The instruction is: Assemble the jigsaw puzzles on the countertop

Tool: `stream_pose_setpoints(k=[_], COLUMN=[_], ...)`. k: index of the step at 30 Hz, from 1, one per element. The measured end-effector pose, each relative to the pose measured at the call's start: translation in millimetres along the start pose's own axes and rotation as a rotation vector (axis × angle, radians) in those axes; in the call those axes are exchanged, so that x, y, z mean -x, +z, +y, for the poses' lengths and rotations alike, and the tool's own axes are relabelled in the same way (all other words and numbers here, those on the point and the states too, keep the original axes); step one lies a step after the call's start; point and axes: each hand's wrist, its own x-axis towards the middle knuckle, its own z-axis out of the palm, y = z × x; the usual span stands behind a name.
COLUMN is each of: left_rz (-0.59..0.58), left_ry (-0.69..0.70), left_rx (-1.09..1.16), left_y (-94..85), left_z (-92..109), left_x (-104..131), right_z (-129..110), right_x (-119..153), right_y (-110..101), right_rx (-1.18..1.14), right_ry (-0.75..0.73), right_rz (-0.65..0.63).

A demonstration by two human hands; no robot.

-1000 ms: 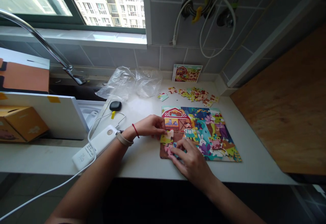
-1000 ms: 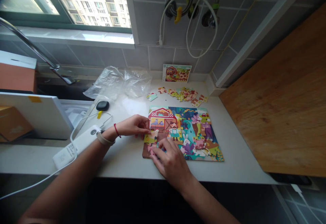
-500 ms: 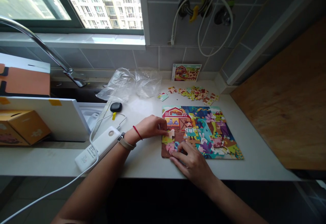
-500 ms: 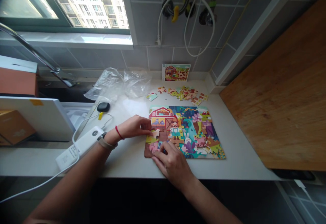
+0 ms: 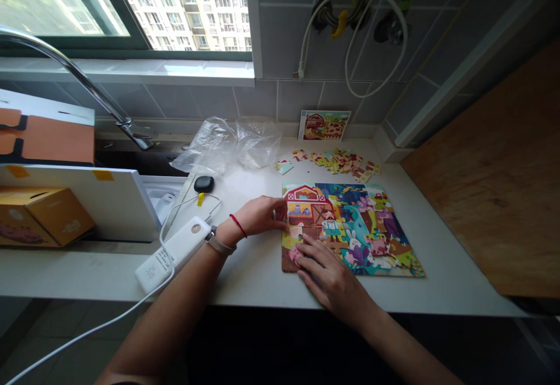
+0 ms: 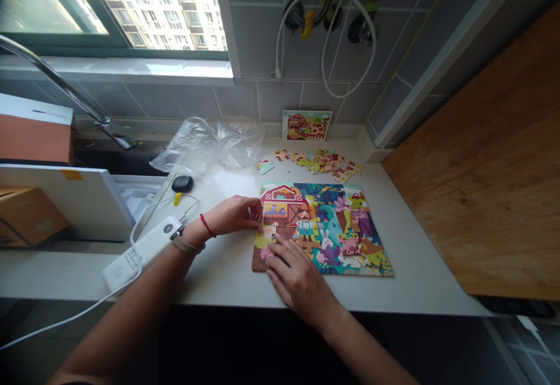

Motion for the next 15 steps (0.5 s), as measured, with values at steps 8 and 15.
stream_pose_setpoints(k=[8,15], left_rz=[0.177,-0.105], left_ry=[0.17,0.08], left_rx=[-0.042,-0.102], left_y=[6.1,20.5], left_z=[-19,-25], left_x=[0,1], right_z=[4,1], right_x=[2,6], right_y=[2,7], right_rx=[-0.005,0.021], right_ry=[-0.014,0.001], right_rz=[0.009,0.02])
